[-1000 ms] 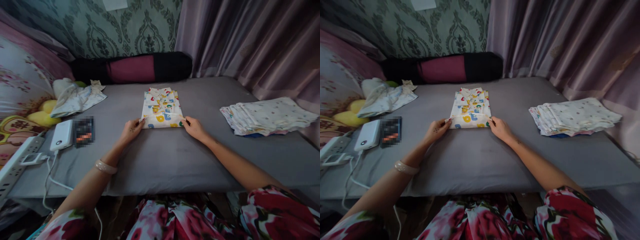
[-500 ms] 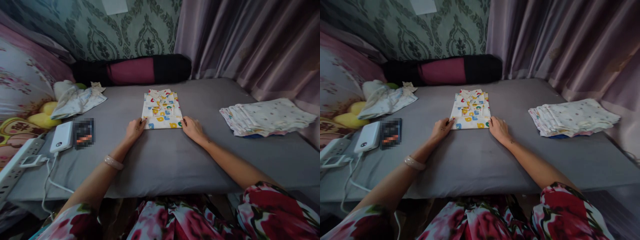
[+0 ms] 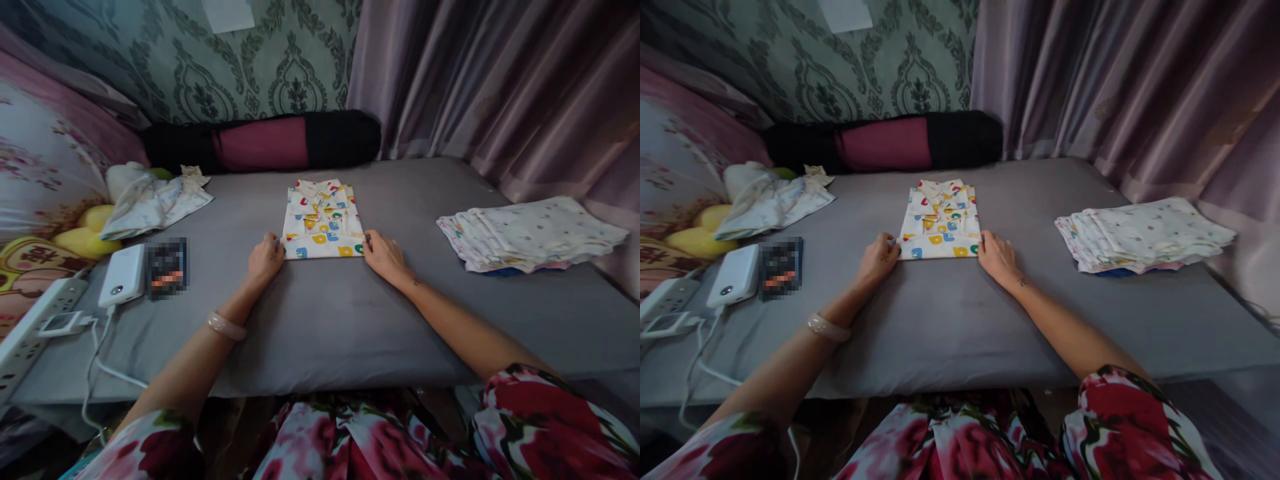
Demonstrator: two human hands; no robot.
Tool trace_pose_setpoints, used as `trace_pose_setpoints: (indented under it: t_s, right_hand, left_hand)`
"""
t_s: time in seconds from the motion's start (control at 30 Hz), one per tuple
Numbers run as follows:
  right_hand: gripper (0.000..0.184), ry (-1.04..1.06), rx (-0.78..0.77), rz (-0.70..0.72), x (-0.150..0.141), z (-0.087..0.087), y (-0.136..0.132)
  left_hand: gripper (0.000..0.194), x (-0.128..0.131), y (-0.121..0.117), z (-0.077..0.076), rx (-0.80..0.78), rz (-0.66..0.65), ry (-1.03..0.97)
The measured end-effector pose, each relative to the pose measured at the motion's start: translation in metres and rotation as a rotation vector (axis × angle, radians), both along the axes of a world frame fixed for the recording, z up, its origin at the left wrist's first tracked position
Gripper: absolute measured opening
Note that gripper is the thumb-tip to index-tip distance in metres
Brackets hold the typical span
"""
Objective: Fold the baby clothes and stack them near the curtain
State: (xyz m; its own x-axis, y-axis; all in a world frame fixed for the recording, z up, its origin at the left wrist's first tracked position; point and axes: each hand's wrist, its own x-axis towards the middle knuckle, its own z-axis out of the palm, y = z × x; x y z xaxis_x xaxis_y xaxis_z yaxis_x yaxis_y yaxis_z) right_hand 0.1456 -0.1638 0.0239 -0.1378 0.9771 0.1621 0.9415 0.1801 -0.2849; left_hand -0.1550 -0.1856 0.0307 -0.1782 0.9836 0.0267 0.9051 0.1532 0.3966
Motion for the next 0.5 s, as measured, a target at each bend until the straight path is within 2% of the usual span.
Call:
trace_pose_setpoints:
  t_s: [0.1, 0.2, 0.27, 0.33, 0.43, 0.5]
  right_hand:
    - [0.031, 0.035, -0.013, 0.002, 0.003, 0.004, 0.002]
    - [0.034, 0.024, 0.075, 0.022, -0.005, 0.013, -0.003]
    - [0.039, 0.007, 0.129, 0.098, -0.018, 0.019, -0.01]
    - [0.044, 0.001, 0.121, 0.221, -0.036, 0.021, -0.019]
    - [0.051, -0.026, 0.044, 0.365, -0.058, 0.017, -0.029]
    - [0.054, -0.037, -0.016, 0.406, -0.066, 0.014, -0.032]
  left_hand:
    - [0.032, 0.0, -0.003, 0.004, 0.024, -0.012, 0.038]
    - [0.033, 0.008, -0.004, 0.005, 0.149, -0.126, 0.112]
    - [0.038, 0.019, -0.004, 0.004, 0.205, -0.243, 0.118]
    - [0.044, 0.036, -0.005, 0.001, 0.215, -0.331, 0.098]
    - [0.047, 0.062, -0.01, -0.001, 0.177, -0.353, 0.108]
    - [0.049, 0.073, -0.014, -0.002, 0.144, -0.335, 0.134]
